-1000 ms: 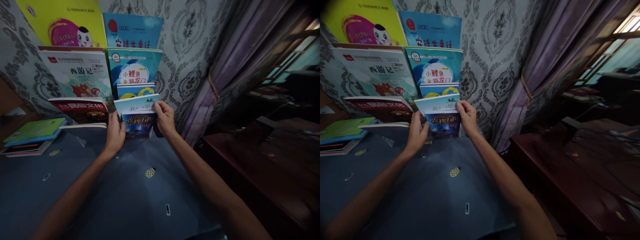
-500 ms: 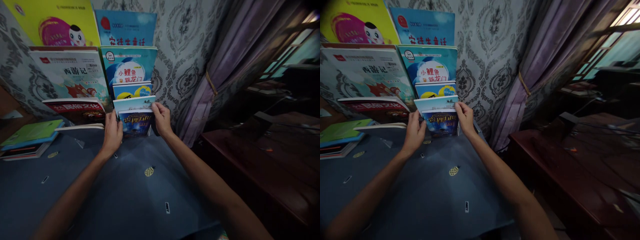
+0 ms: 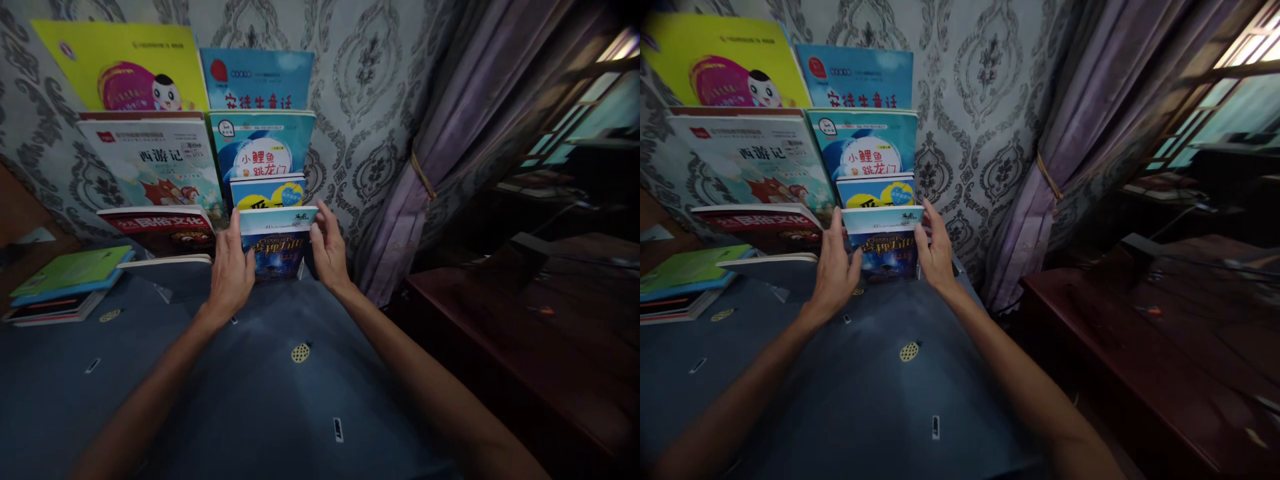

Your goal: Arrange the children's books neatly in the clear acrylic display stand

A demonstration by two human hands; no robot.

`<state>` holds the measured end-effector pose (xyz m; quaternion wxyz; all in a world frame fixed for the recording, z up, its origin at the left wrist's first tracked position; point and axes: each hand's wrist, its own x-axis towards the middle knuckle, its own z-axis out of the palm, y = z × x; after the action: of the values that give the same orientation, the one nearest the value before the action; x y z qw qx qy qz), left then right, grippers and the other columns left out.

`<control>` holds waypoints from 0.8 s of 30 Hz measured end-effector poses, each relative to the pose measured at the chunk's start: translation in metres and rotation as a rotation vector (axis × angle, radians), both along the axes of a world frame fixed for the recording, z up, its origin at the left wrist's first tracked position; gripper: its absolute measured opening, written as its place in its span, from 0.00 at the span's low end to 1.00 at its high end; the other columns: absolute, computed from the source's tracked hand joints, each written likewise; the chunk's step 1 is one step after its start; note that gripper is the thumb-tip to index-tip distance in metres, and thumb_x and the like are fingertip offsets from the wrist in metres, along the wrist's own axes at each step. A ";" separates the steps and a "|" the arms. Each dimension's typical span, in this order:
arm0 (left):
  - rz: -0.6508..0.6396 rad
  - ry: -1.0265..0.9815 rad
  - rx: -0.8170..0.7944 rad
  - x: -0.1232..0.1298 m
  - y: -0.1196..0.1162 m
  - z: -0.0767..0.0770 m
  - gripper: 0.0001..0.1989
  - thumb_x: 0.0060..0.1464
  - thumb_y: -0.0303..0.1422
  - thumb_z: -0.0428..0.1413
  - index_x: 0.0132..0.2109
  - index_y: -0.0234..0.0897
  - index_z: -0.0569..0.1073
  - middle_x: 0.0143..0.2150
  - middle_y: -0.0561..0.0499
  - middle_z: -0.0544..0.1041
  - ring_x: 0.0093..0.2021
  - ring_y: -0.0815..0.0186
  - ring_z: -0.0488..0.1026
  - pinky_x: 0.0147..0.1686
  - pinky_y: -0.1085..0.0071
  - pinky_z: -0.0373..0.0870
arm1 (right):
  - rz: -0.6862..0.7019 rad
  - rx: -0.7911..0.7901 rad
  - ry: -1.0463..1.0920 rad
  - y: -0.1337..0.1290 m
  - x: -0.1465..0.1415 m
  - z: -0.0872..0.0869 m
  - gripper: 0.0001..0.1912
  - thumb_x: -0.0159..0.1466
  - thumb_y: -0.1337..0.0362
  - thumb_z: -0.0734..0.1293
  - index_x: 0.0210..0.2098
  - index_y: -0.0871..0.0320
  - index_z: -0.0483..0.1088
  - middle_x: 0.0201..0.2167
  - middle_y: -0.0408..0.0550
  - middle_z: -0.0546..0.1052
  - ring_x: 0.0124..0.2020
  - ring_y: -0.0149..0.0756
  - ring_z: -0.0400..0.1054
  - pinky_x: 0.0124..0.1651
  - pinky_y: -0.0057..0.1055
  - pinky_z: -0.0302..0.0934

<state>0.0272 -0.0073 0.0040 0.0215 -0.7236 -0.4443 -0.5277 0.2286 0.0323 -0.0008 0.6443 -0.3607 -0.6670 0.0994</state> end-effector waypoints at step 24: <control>0.024 -0.059 -0.090 0.002 0.017 -0.030 0.40 0.59 0.25 0.50 0.74 0.37 0.42 0.68 0.33 0.57 0.71 0.45 0.54 0.68 0.41 0.55 | -0.044 -0.045 -0.053 0.013 -0.002 -0.027 0.30 0.72 0.52 0.60 0.71 0.51 0.56 0.61 0.57 0.72 0.57 0.46 0.70 0.54 0.44 0.69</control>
<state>0.0293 0.0096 -0.0255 -0.0179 -0.7027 -0.4768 -0.5278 0.2262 0.0453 -0.0282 0.6202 -0.3922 -0.6732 0.0907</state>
